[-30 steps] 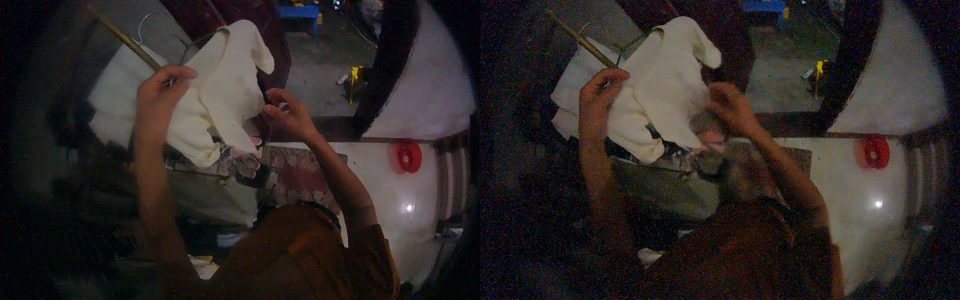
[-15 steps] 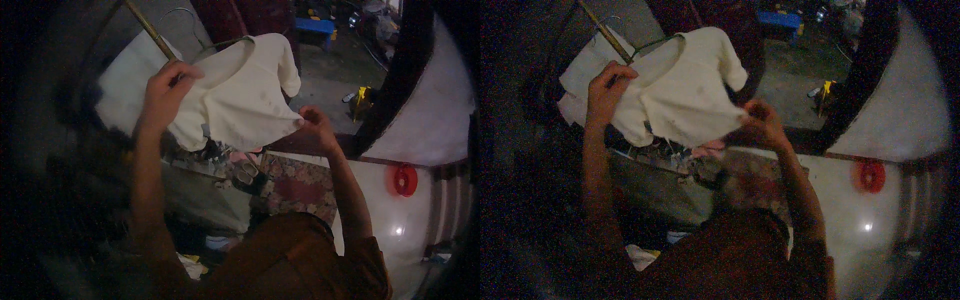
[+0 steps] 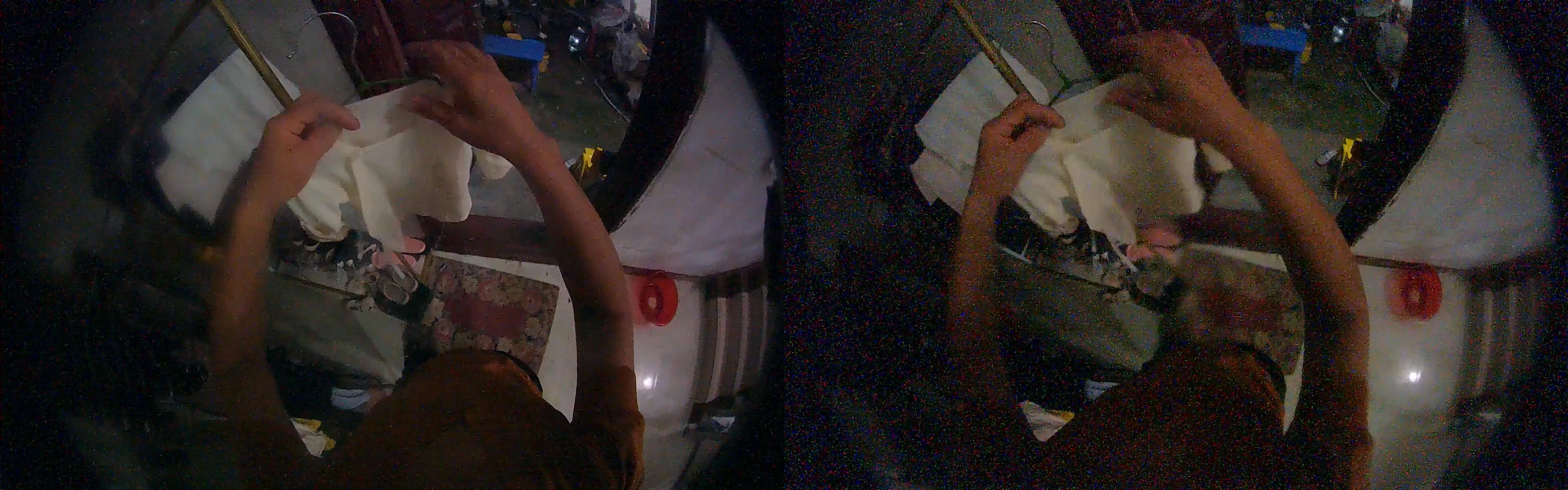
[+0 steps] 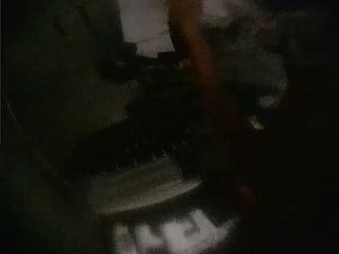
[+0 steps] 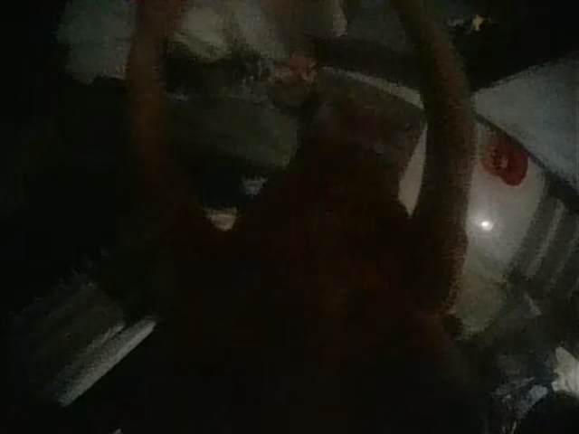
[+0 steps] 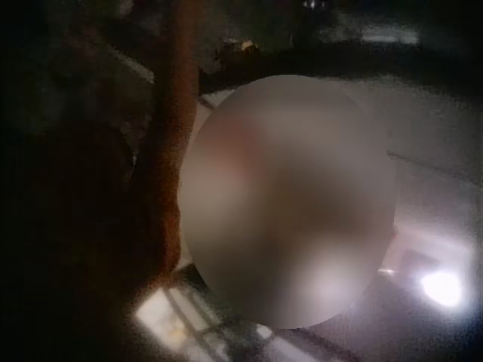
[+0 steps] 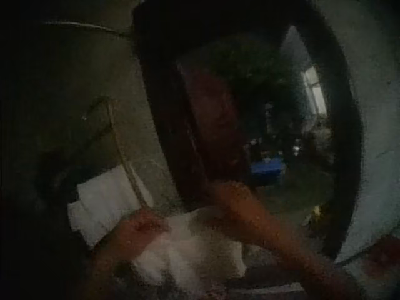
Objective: The person fills a red basin with water at a sink, then moves to a clothes rack. They place a white cloth on a hanger and hang it on the rack, followed by hanging a white shirt on another hanger.
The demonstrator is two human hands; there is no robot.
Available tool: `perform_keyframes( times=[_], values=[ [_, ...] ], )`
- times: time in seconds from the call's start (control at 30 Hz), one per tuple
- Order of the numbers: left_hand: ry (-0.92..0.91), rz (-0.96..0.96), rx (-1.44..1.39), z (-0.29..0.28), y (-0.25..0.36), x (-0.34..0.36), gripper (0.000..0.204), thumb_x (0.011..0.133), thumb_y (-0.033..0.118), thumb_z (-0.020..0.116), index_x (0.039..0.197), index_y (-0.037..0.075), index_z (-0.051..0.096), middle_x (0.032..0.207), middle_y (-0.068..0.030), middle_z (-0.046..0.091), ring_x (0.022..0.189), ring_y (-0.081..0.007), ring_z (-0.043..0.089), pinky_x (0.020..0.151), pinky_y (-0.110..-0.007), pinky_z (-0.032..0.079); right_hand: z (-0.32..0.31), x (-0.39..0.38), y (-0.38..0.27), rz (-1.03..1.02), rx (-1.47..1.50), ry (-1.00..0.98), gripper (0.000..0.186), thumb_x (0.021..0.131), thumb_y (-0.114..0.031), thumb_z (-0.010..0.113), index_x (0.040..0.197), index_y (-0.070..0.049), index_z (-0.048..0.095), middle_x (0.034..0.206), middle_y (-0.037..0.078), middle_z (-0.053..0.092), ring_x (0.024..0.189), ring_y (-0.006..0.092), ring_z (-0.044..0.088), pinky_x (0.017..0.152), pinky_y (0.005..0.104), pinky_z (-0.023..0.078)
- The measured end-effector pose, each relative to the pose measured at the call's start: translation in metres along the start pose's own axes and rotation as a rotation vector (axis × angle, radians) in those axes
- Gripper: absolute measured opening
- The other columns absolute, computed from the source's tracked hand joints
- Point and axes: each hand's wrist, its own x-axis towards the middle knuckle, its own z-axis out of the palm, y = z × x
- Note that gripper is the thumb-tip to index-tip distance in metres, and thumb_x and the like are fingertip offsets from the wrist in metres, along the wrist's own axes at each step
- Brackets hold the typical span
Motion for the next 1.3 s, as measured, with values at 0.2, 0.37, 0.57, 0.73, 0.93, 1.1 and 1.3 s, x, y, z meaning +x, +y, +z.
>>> perform_keyframes(
  times=[0.2, 0.37, 0.57, 0.73, 0.93, 1.1, 1.3],
  values=[
    [0.093, -0.095, -0.193, 0.002, -0.003, -0.002, 0.021, 0.084, 0.006, 0.060, 0.104, 0.005, 0.053, 0.091, -0.0035, 0.052, 0.087, -0.0127, 0.052, 0.079, -0.026, 0.042, 0.004, 0.017, -0.001, 0.141, 0.232, -0.220, 0.021, 0.083, -0.023, 0.066, 0.096, -0.006, 0.066, 0.085, 0.009, 0.066, 0.076, 0.0212, 0.063, 0.071, 0.0314, 0.050],
    [0.376, 0.085, 0.399, -0.001, 0.012, -0.006, 0.044, 0.075, 0.008, 0.071, 0.112, 0.004, 0.047, 0.107, -0.0114, 0.050, 0.102, -0.0248, 0.049, 0.090, -0.036, 0.040, 0.001, 0.028, 0.012, 0.165, 0.290, -0.209, 0.019, 0.084, -0.022, 0.065, 0.096, -0.007, 0.068, 0.086, 0.008, 0.067, 0.074, 0.0152, 0.062, 0.069, 0.0293, 0.050],
    [0.674, 0.108, 0.502, 0.026, 0.020, -0.028, 0.069, 0.066, 0.008, 0.078, 0.124, 0.004, 0.041, 0.121, -0.0176, 0.045, 0.116, -0.0328, 0.041, 0.101, -0.041, 0.033, -0.022, 0.056, 0.010, 0.144, 0.301, -0.119, 0.022, 0.082, -0.024, 0.067, 0.096, -0.006, 0.069, 0.086, 0.007, 0.068, 0.076, 0.0132, 0.061, 0.072, 0.0292, 0.049],
    [0.555, -0.288, -0.064, 0.023, 0.016, -0.022, 0.085, 0.067, 0.005, 0.077, 0.136, 0.006, 0.029, 0.127, -0.0212, 0.042, 0.108, -0.0303, 0.051, 0.096, -0.039, 0.042, -0.038, 0.070, 0.008, 0.139, 0.283, -0.241, 0.021, 0.088, -0.020, 0.061, 0.101, -0.004, 0.069, 0.099, 0.014, 0.067, 0.090, 0.0261, 0.064, 0.081, 0.0384, 0.049],
    [0.565, -0.256, -0.219, 0.012, 0.014, -0.011, 0.075, 0.070, 0.003, 0.074, 0.133, 0.004, 0.034, 0.114, -0.0166, 0.050, 0.097, -0.0249, 0.056, 0.083, -0.035, 0.049, -0.045, 0.074, 0.041, 0.123, 0.358, -0.243, 0.020, 0.087, -0.020, 0.062, 0.098, -0.004, 0.070, 0.097, 0.013, 0.068, 0.088, 0.0239, 0.064, 0.079, 0.0375, 0.050],
    [0.666, 0.277, 0.356, 0.029, 0.010, -0.065, 0.065, 0.071, 0.008, 0.076, 0.125, 0.002, 0.041, 0.105, -0.0119, 0.053, 0.092, -0.0209, 0.054, 0.079, -0.033, 0.046, -0.061, 0.081, 0.027, 0.336, 0.315, -0.205, 0.021, 0.087, -0.021, 0.062, 0.097, -0.004, 0.070, 0.096, 0.013, 0.068, 0.089, 0.0231, 0.064, 0.080, 0.0359, 0.050],
    [0.742, -0.203, -0.035, 0.090, 0.016, -0.044, 0.050, 0.075, 0.014, 0.074, 0.115, 0.001, 0.048, 0.094, -0.0083, 0.056, 0.087, -0.0175, 0.054, 0.078, -0.030, 0.044, -0.047, 0.095, 0.015, 0.346, 0.240, -0.202, 0.022, 0.087, -0.021, 0.063, 0.097, -0.003, 0.069, 0.096, 0.013, 0.068, 0.087, 0.0222, 0.064, 0.077, 0.0359, 0.051]
  ],
)
